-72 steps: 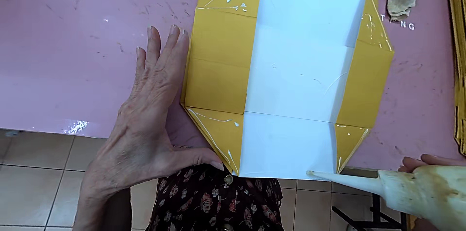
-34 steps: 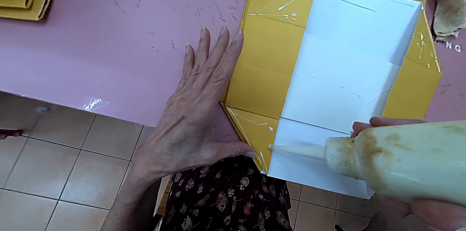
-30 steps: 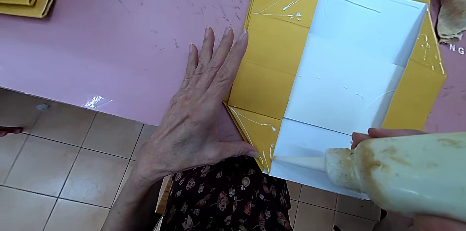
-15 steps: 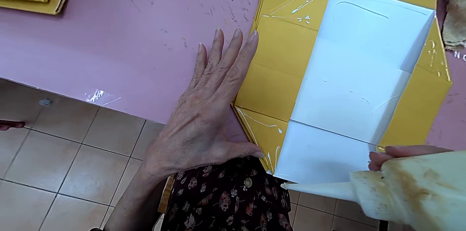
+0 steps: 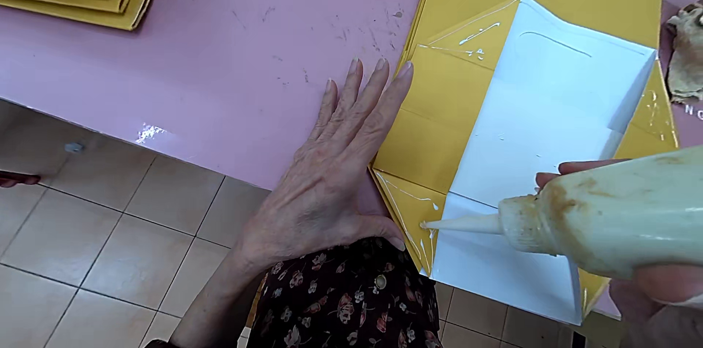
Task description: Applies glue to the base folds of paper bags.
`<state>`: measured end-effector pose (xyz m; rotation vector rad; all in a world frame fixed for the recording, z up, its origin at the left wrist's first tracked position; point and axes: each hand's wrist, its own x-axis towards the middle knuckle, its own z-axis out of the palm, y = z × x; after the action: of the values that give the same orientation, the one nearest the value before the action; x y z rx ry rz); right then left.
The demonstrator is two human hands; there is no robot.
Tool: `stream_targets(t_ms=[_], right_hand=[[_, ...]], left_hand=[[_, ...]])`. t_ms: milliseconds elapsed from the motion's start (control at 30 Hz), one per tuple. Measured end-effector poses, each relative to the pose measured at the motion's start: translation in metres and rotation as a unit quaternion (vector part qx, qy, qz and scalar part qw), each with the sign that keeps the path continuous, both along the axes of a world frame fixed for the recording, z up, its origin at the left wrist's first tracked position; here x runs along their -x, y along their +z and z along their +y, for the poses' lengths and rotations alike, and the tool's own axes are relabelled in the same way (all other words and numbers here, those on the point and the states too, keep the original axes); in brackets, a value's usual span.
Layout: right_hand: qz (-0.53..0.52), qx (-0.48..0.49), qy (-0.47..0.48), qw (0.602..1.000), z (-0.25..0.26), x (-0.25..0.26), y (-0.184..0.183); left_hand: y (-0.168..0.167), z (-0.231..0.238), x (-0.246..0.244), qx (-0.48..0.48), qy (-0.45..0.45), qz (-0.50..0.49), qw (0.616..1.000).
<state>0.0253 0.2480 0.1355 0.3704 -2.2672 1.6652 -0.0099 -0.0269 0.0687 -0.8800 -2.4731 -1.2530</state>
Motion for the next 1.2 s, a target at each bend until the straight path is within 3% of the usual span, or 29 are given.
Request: stream_targets(t_ms=[100, 400, 800, 967, 1200], right_hand=[[-0.03, -0.011, 0.033, 0.999, -0.002, -0.003, 0.006], [-0.028, -0.044, 0.009, 0.999, -0.002, 0.006, 0.011], [0.05, -0.055, 0.042, 0.996, -0.042, 0.053, 0.014], [0.036, -0.021, 0.05, 0.998, -0.046, 0.059, 0.019], [-0.004, 0.081, 0.02, 0.996, 0.009, 0.041, 0.023]], left_hand=[[0.001, 0.001, 0.0, 0.001, 0.007, 0.0, 1.0], [0.001, 0.002, 0.0, -0.004, 0.008, -0.005, 1.0], [0.0, -0.002, 0.001, -0.031, -0.011, -0.004, 0.999], [0.001, -0.004, 0.0, -0.032, -0.007, -0.012, 0.999], [-0.004, -0.014, 0.001, -0.095, -0.041, -0.037, 0.994]])
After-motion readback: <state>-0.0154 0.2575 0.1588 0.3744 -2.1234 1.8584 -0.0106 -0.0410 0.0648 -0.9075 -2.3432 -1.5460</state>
